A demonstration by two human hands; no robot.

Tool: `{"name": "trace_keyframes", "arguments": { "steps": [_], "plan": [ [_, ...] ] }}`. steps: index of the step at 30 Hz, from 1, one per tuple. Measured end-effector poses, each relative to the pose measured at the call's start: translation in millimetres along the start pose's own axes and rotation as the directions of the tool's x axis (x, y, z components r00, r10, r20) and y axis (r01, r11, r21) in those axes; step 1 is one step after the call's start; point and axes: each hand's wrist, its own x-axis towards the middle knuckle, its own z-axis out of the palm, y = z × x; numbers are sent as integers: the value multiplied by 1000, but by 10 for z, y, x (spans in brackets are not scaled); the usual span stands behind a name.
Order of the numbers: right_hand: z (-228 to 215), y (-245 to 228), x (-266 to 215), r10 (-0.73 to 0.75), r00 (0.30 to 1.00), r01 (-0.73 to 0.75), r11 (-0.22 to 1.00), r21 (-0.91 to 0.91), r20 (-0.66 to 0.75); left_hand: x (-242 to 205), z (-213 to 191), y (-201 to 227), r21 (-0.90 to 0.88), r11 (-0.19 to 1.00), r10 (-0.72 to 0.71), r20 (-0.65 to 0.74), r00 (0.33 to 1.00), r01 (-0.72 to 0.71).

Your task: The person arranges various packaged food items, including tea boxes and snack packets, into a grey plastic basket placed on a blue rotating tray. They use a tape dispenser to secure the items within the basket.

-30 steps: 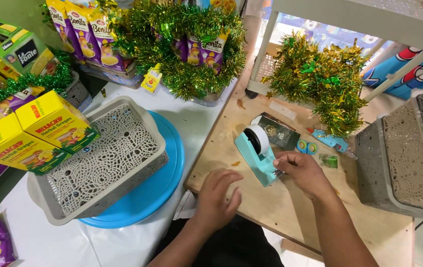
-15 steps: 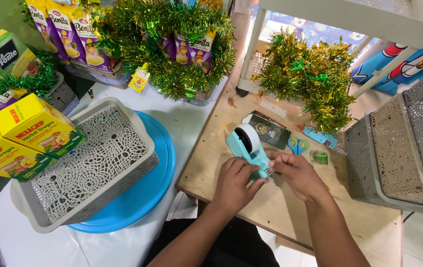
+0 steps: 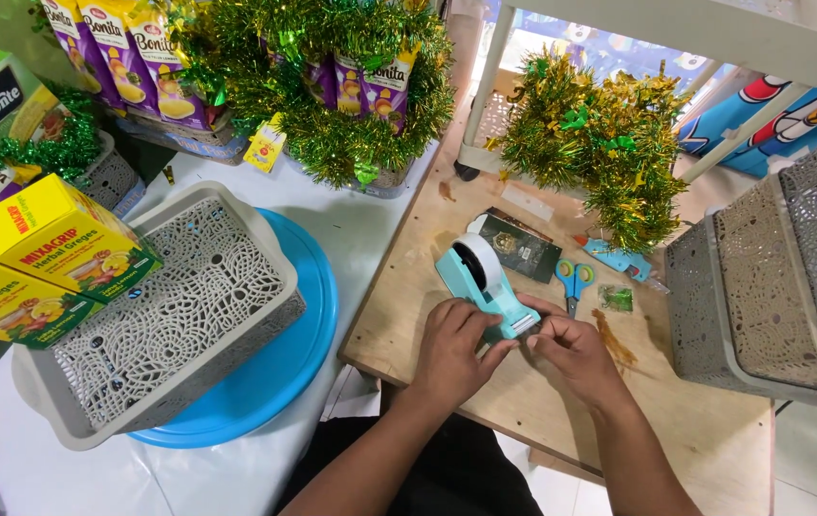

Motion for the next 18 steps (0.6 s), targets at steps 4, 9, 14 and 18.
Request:
{"name": "trace_keyframes", "arguments": {
  "steps": [4, 9, 14, 18],
  "plan": [
    [68, -72, 10, -71, 996, 57, 967, -247, -47, -34, 61, -42, 15, 999, 51, -83, 995, -49],
    [54, -63, -35, -48, 988, -26, 886, -464, -146, -5, 18, 8, -16, 999, 33, -94, 995, -35],
    [-153, -172, -99, -53, 988, 25, 981, -195, -142, 49, -206, 162, -98, 983, -151, 46, 987, 155],
    [-282, -363, 14, -154, 987, 137, 964, -228, -55, 189, -434, 351, -155, 947, -271, 75, 960, 279]
  ]
}}
